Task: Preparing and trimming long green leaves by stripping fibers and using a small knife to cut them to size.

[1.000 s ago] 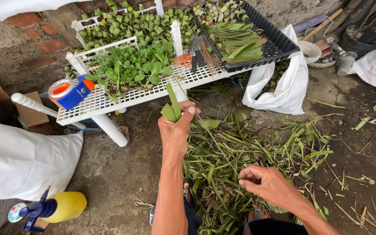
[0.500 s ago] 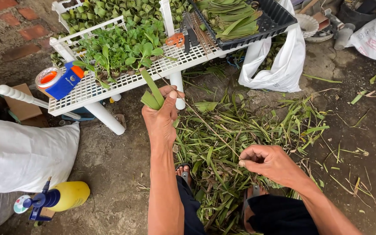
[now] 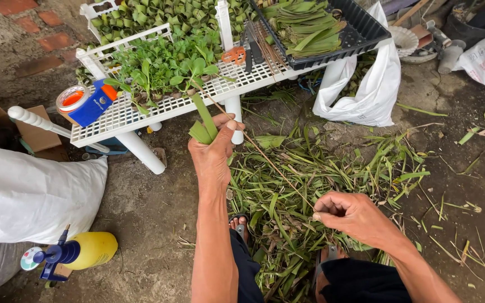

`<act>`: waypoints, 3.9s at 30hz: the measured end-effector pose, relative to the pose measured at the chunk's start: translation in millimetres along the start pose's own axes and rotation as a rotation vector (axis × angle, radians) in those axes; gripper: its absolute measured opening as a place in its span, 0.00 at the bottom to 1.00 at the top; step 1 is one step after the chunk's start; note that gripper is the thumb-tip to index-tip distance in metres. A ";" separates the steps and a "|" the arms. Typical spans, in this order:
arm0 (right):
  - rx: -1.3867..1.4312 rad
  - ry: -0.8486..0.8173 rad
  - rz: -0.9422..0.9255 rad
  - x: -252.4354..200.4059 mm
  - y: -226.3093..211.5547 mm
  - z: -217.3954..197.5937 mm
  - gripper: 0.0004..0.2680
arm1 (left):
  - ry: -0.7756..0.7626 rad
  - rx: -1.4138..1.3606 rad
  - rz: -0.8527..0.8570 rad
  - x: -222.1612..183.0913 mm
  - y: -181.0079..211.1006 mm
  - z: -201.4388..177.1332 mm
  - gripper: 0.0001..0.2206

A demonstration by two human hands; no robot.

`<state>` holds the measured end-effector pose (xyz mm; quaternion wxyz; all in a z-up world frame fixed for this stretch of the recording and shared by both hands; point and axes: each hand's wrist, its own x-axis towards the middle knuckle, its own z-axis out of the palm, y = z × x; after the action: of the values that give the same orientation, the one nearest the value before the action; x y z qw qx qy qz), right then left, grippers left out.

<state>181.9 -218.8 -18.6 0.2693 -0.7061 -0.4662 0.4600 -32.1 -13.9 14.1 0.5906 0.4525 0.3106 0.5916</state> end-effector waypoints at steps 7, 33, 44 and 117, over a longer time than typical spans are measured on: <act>0.027 -0.079 -0.027 3.9 -6.1 -2.7 0.09 | -0.031 0.005 0.011 5.7 -9.5 1.8 0.09; -0.199 0.504 -0.233 193.1 -59.6 -36.6 0.09 | 0.155 0.625 0.074 28.6 7.7 -12.0 0.08; -0.155 0.660 -0.349 289.3 -48.9 -51.4 0.08 | 0.141 0.419 0.052 30.6 29.1 -0.7 0.08; 0.159 0.669 0.068 -13.2 46.8 -55.4 0.10 | -0.085 0.729 -0.562 321.0 -172.4 151.0 0.20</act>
<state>249.2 -247.7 -27.3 0.4459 -0.8098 -0.2909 0.2466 210.5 294.3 -27.3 0.5427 0.5525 0.5847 0.2415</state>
